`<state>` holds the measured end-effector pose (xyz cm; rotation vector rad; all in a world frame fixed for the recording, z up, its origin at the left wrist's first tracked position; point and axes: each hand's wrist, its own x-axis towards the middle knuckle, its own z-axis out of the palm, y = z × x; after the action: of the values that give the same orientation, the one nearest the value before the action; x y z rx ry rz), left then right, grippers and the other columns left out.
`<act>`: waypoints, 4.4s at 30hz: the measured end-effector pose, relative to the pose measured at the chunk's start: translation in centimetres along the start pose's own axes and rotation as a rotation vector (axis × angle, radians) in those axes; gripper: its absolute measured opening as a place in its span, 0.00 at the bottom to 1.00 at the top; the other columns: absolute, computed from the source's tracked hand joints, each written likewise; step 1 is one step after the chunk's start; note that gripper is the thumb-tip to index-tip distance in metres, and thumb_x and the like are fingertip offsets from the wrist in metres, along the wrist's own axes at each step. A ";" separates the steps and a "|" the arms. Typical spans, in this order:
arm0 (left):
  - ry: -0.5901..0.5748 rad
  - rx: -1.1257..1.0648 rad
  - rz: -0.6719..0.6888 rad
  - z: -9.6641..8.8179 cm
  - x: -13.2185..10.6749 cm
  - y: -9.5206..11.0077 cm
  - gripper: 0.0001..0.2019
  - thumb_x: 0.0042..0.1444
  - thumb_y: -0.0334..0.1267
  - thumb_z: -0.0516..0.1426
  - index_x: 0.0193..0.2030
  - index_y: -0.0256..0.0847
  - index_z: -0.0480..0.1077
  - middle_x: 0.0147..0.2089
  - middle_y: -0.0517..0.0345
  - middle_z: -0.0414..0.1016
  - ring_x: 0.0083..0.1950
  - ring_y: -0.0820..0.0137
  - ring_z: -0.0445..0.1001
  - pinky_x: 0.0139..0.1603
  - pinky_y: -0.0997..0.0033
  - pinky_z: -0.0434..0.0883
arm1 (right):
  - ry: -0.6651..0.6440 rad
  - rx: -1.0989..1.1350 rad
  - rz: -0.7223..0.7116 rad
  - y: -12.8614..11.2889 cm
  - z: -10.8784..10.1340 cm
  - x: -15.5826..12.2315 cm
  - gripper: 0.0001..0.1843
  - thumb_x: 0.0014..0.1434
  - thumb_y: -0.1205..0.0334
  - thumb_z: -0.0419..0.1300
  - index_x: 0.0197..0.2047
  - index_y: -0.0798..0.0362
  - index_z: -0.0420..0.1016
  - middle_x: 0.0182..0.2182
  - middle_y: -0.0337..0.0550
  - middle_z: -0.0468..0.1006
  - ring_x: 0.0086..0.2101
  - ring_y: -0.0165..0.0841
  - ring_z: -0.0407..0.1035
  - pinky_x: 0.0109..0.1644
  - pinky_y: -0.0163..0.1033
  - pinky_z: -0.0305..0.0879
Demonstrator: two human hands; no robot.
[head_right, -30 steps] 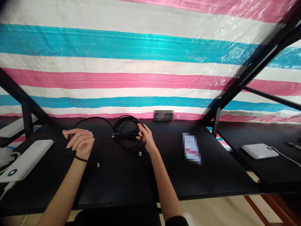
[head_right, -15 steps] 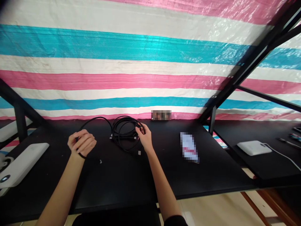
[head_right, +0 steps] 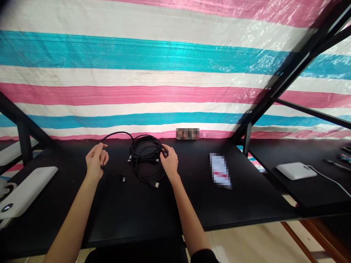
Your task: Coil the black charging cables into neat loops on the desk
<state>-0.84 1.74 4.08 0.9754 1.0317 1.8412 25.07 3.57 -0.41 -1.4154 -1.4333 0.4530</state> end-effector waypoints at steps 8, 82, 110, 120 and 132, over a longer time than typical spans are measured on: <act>0.356 0.285 0.323 -0.4 0.0 -1.3 0.13 0.57 0.45 0.54 0.32 0.38 0.74 0.12 0.70 0.54 0.13 0.80 0.53 0.15 0.79 0.50 | -0.012 -0.102 -0.006 -0.4 -0.5 -0.1 0.17 0.54 0.62 0.55 0.47 0.50 0.76 0.39 0.45 0.73 0.35 0.34 0.69 0.34 0.37 0.65; -0.457 0.372 -0.266 1.3 -1.3 -1.7 0.24 0.52 0.58 0.54 0.38 0.36 0.73 0.26 0.60 0.65 0.18 0.80 0.61 0.14 0.79 0.57 | -0.243 0.469 -0.093 -2.1 1.6 -0.8 0.11 0.57 0.56 0.58 0.38 0.51 0.77 0.31 0.43 0.79 0.34 0.34 0.72 0.40 0.39 0.66; -0.318 0.046 -0.298 1.3 -1.1 -0.2 0.22 0.54 0.55 0.54 0.38 0.35 0.71 0.39 0.50 0.76 0.34 0.69 0.76 0.30 0.74 0.69 | -0.208 0.582 0.195 -3.2 0.8 -0.8 0.16 0.45 0.49 0.66 0.31 0.54 0.77 0.27 0.39 0.73 0.21 0.25 0.59 0.19 0.32 0.53; -0.022 -0.029 -0.167 -0.4 0.3 0.2 0.18 0.50 0.52 0.57 0.36 0.37 0.71 0.31 0.59 0.71 0.19 0.81 0.64 0.15 0.78 0.53 | -0.082 0.513 0.188 -1.8 1.0 -0.3 0.16 0.49 0.53 0.62 0.38 0.56 0.77 0.28 0.42 0.77 0.20 0.24 0.60 0.19 0.30 0.58; -0.080 0.459 -0.232 0.7 -0.5 -2.2 0.25 0.44 0.50 0.62 0.47 0.39 0.73 0.44 0.49 0.76 0.43 0.65 0.74 0.36 0.73 0.67 | -0.236 0.537 0.035 -1.8 1.2 -0.7 0.17 0.55 0.55 0.57 0.46 0.52 0.75 0.36 0.46 0.80 0.32 0.32 0.72 0.24 0.31 0.67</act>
<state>0.53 2.29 2.27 1.1258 1.4877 1.3918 23.05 2.95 0.31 -0.9743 -1.3362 0.9732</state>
